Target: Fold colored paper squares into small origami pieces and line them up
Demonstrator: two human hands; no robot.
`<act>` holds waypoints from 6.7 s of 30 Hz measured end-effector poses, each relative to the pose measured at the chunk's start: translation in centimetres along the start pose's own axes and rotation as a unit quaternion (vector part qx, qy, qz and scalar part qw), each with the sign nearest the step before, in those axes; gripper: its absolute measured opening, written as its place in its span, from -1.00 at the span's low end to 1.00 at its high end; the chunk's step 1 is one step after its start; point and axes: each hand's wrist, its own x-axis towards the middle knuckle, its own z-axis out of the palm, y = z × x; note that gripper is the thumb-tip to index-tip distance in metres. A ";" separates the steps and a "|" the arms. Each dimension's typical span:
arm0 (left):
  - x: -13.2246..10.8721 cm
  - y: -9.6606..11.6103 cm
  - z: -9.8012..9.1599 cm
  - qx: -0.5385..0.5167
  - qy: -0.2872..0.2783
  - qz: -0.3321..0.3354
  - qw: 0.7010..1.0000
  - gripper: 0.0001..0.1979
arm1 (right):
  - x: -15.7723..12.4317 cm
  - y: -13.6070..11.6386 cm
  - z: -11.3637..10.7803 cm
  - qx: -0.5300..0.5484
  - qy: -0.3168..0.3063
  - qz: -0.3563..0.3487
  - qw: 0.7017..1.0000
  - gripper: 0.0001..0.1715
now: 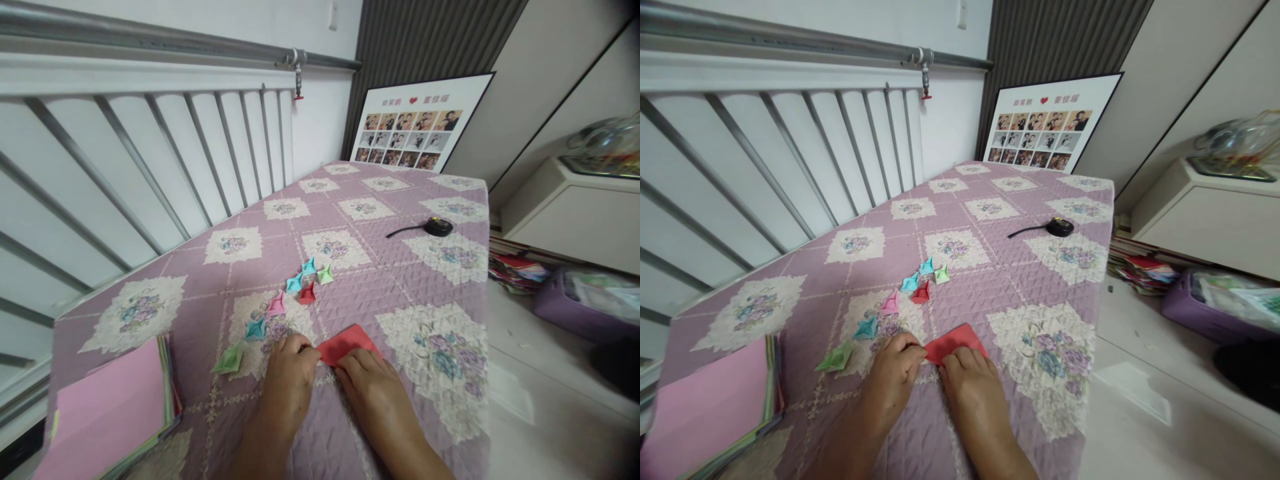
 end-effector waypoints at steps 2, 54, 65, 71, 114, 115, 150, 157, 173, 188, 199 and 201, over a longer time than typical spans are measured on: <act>-0.1 0.2 -0.2 -0.010 0.025 0.010 1.000 -0.71 | 0.0 -0.1 -0.1 0.001 0.008 -0.006 1.000 -0.87; -0.7 -0.2 -0.6 -0.051 0.044 0.108 0.992 -0.62 | 0.7 0.1 -1.2 0.403 0.014 0.216 0.889 -0.80; -0.7 -0.4 -0.7 -0.068 0.035 0.091 0.993 -0.48 | 0.3 0.4 -0.9 0.342 0.007 0.195 0.919 -0.77; -0.7 -1.2 -0.5 -0.067 0.025 0.075 0.995 -0.56 | 0.3 0.6 -1.2 0.308 -0.008 0.196 0.931 -0.78; -0.1 -1.1 -0.2 0.065 0.024 -0.108 0.992 -0.89 | 1.2 -0.9 -1.4 -0.001 -0.070 0.150 0.986 -0.77; -0.2 -1.2 -0.2 0.062 0.025 -0.106 0.992 -0.89 | 1.3 -0.9 -1.4 0.002 -0.073 0.151 0.986 -0.77; -1.0 2.4 0.5 -0.009 -0.048 0.021 0.999 -0.75 | 0.6 0.5 -2.9 0.056 -0.113 0.152 0.980 -0.81; -0.9 2.9 0.1 -0.028 -0.055 -0.018 0.998 -0.72 | 0.3 0.8 -2.8 0.069 -0.089 0.162 0.980 -0.89; -1.1 2.3 0.4 -0.055 -0.041 -0.017 0.998 -0.72 | 1.0 1.2 -1.1 0.288 -0.019 0.244 0.926 -0.36; -1.4 2.6 -0.3 -0.158 0.134 -0.004 0.978 -0.80 | 1.7 -0.7 -2.1 0.583 0.070 0.260 0.766 -0.40; -0.6 1.3 1.4 -0.554 0.098 -0.264 0.783 -0.76 | 1.6 -2.7 -2.3 0.686 -0.035 0.263 0.678 -0.61; -0.5 1.3 1.2 -0.540 0.068 -0.257 0.798 -0.77 | 1.7 -3.1 -2.2 0.684 -0.043 0.271 0.676 -0.60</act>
